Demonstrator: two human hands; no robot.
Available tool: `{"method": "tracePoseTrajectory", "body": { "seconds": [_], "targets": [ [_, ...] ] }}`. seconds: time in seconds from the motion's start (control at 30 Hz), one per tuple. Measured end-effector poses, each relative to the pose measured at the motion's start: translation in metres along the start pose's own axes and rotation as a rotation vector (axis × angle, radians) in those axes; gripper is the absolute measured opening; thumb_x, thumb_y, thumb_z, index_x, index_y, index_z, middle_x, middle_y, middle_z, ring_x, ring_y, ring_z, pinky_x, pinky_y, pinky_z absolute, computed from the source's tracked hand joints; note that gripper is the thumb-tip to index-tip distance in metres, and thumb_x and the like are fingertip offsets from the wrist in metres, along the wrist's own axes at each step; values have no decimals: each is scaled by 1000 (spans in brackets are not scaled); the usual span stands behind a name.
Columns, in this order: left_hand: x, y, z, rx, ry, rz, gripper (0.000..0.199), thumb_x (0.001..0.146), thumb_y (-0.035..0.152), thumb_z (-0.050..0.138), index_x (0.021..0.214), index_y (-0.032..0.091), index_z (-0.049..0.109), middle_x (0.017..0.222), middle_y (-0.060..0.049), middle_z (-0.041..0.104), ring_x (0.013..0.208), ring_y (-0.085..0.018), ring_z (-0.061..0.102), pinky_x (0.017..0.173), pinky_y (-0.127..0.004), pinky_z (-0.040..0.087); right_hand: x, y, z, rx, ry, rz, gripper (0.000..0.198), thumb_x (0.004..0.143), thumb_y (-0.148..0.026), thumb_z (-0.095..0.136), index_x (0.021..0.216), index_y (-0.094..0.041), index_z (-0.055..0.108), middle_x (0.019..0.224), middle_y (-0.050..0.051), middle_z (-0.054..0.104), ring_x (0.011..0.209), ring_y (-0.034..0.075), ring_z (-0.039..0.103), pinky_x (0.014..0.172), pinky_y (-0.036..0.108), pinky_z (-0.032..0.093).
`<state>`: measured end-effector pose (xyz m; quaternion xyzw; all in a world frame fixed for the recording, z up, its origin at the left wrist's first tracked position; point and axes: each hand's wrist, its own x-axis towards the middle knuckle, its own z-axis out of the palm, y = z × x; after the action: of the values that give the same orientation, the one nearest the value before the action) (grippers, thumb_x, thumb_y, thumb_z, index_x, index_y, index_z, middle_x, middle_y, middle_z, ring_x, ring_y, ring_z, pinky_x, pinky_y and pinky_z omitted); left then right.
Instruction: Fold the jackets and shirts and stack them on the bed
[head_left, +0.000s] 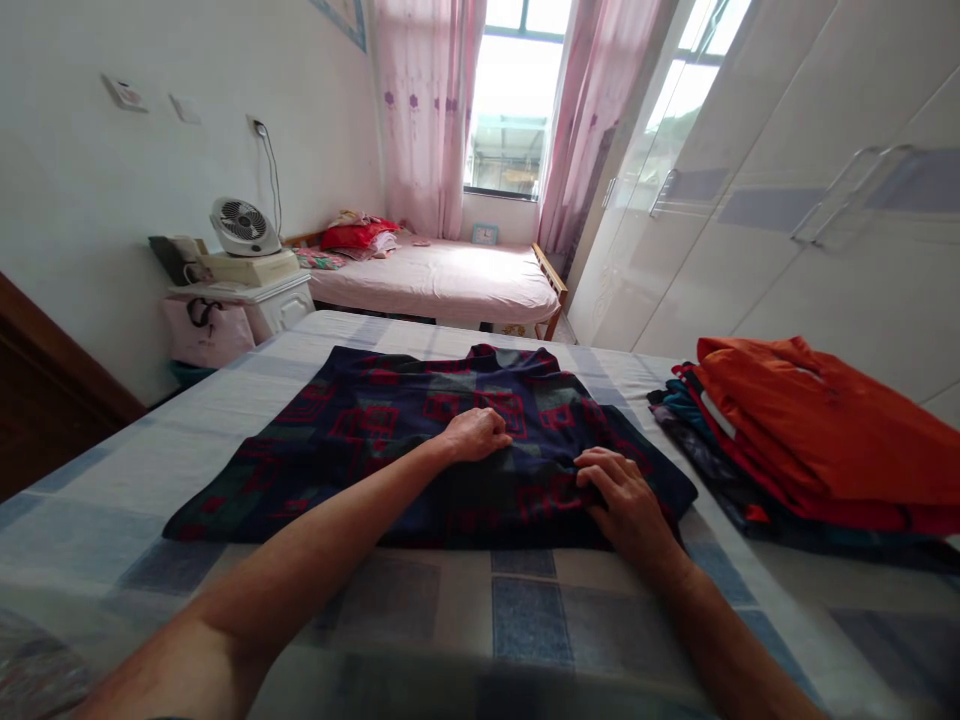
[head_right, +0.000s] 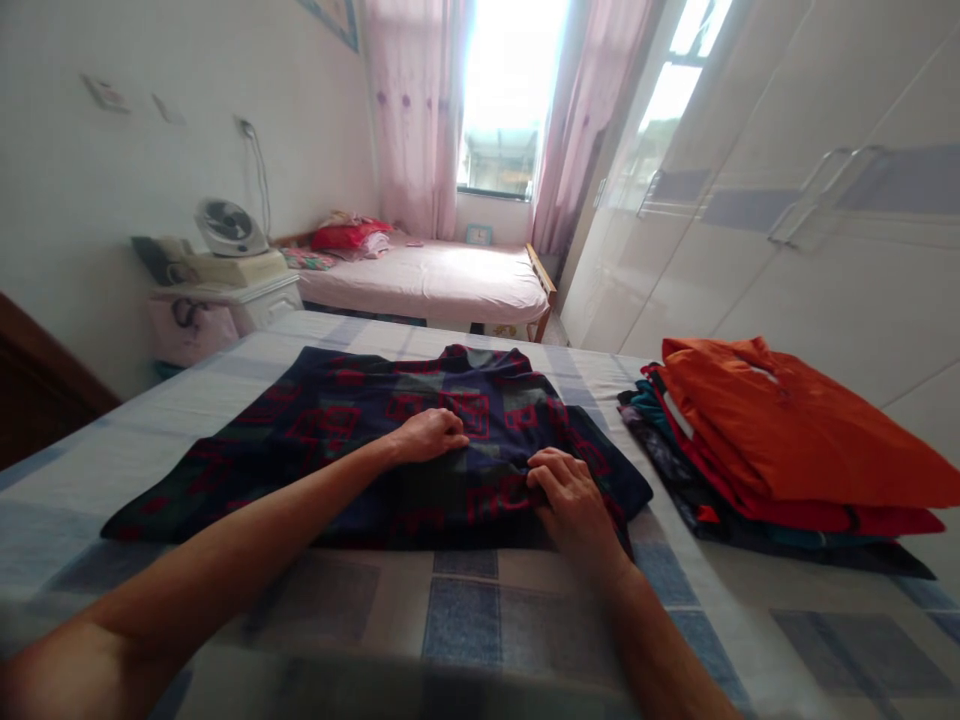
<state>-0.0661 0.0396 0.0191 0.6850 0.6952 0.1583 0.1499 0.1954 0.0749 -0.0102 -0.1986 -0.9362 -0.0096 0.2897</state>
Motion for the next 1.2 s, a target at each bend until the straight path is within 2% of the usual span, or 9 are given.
{"method": "tracePoseTrajectory", "body": {
  "seconds": [0.13,0.23,0.3,0.43,0.53,0.73,0.83,1.0,1.2],
  "targets": [
    [7,-3,7,-5,106,-52,23,85,33,50,80,19,68,84,-4,69,80,-18,64,67,-25,48,2,-7,-4,60,-137,34,24,68,2,48,77,-20,49,93,5,60,96,21,53,84,36,40],
    [-4,0,5,21,214,-69,24,87,30,47,87,17,67,98,-9,66,90,-22,63,75,-32,50,1,-12,-10,73,-251,71,21,69,1,46,73,-20,50,84,3,59,82,18,53,78,34,41],
    [-21,2,-1,32,264,-35,23,88,29,48,96,18,66,106,-8,63,98,-22,60,83,-33,49,-1,-13,-16,68,-238,76,21,70,0,46,75,-20,52,88,3,60,87,18,54,80,35,40],
    [-77,-11,-16,88,326,148,26,91,31,45,109,23,63,120,-4,60,114,-18,53,101,-33,41,-4,-14,-26,24,-89,48,23,77,-5,45,90,-21,56,107,6,60,105,21,53,88,38,39],
    [-123,-47,-23,215,384,161,32,93,32,41,114,22,62,127,-6,57,121,-21,49,105,-39,38,-8,-16,-22,-16,-56,-11,26,81,-9,46,100,-21,57,115,8,58,112,22,51,91,39,39],
    [-183,-149,-47,324,401,-187,45,92,39,33,119,17,61,129,-11,58,125,-27,46,107,-46,33,-14,-12,-4,-136,-119,-78,33,84,-13,48,114,-24,58,123,8,57,115,24,51,95,42,40],
    [-190,-173,-58,262,312,-230,44,87,40,37,116,18,62,120,-10,63,121,-27,49,105,-43,35,-15,-8,-3,-149,-145,-84,26,86,-18,51,108,-25,61,123,7,58,118,24,50,96,42,39],
    [-181,-166,-69,238,269,-204,29,81,33,41,87,21,66,93,-7,65,94,-22,59,88,-33,45,-16,-4,0,-136,-116,-57,16,89,-28,48,91,-24,63,113,7,64,111,23,56,91,39,44],
    [-174,-161,-79,238,350,-330,28,86,32,34,95,23,60,97,-4,65,88,-20,60,78,-30,44,-17,-4,5,-119,-123,-14,20,90,-25,42,83,-22,60,104,7,67,105,21,61,84,36,48]
  ]
}}
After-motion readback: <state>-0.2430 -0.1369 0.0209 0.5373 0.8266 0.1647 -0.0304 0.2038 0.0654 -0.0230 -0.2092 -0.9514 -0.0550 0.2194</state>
